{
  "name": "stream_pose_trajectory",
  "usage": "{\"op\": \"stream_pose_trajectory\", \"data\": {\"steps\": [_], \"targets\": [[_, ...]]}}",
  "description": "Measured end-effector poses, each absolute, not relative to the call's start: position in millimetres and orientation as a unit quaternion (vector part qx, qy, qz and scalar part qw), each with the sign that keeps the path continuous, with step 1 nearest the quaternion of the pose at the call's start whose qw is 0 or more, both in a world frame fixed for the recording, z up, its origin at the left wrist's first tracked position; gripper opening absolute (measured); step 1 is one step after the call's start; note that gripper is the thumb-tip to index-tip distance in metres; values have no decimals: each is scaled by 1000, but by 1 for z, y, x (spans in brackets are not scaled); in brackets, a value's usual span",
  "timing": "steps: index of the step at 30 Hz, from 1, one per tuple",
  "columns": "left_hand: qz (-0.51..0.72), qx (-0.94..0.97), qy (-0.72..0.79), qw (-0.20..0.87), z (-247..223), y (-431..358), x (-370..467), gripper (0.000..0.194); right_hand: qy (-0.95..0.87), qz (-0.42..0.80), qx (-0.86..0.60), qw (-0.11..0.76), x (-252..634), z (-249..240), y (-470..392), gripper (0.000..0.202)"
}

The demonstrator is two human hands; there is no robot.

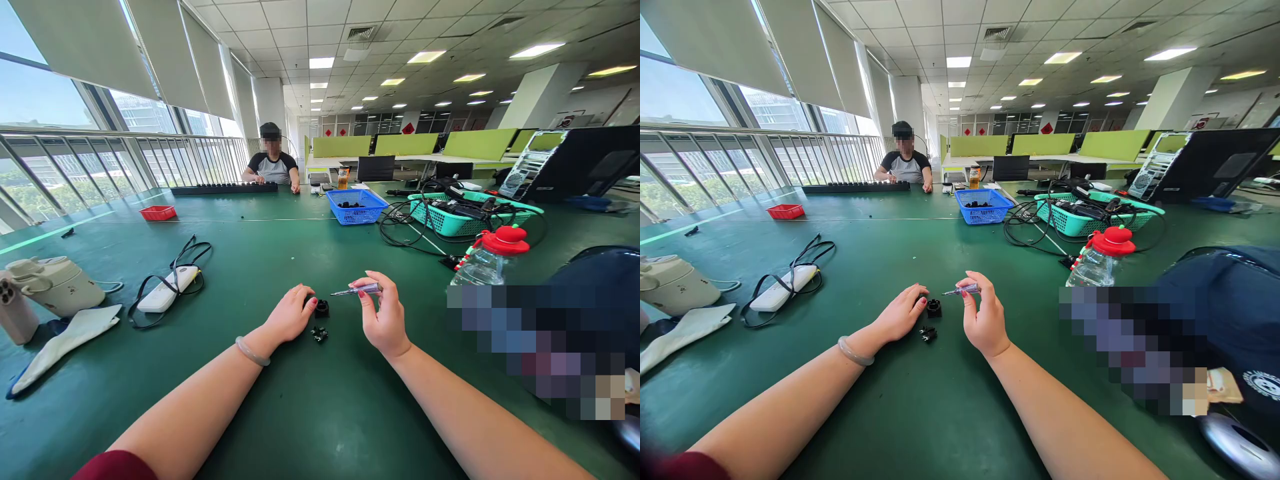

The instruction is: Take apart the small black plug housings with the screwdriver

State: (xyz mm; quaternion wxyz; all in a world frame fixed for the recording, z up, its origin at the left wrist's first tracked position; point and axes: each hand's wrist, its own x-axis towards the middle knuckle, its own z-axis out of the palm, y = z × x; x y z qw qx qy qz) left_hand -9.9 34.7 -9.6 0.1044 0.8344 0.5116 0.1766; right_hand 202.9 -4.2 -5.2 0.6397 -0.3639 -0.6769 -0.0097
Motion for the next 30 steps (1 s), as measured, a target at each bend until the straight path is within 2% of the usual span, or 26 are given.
{"op": "stream_pose_trajectory", "data": {"steps": [3, 10, 15, 20, 25, 30], "targets": [[160, 863, 460, 137, -6, 27, -6, 48, -675, -16, -370, 639, 204, -4, -4, 37], [144, 885, 418, 144, -1, -8, 8, 42, -700, -61, -344, 623, 206, -6, -3, 41], [148, 890, 414, 123, -2, -18, 19, 21, -726, -85, -326, 599, 201, -8, -5, 45], [118, 881, 451, 87, 3, -20, 16, 26, -719, -96, -343, 597, 200, -10, -3, 44], [102, 879, 458, 81, 6, -43, -28, 26, -718, -102, -343, 597, 202, -12, 0, 46], [115, 839, 530, 42, 1, -61, -126, 31, -726, -93, -343, 588, 201, -12, 1, 47]]}}
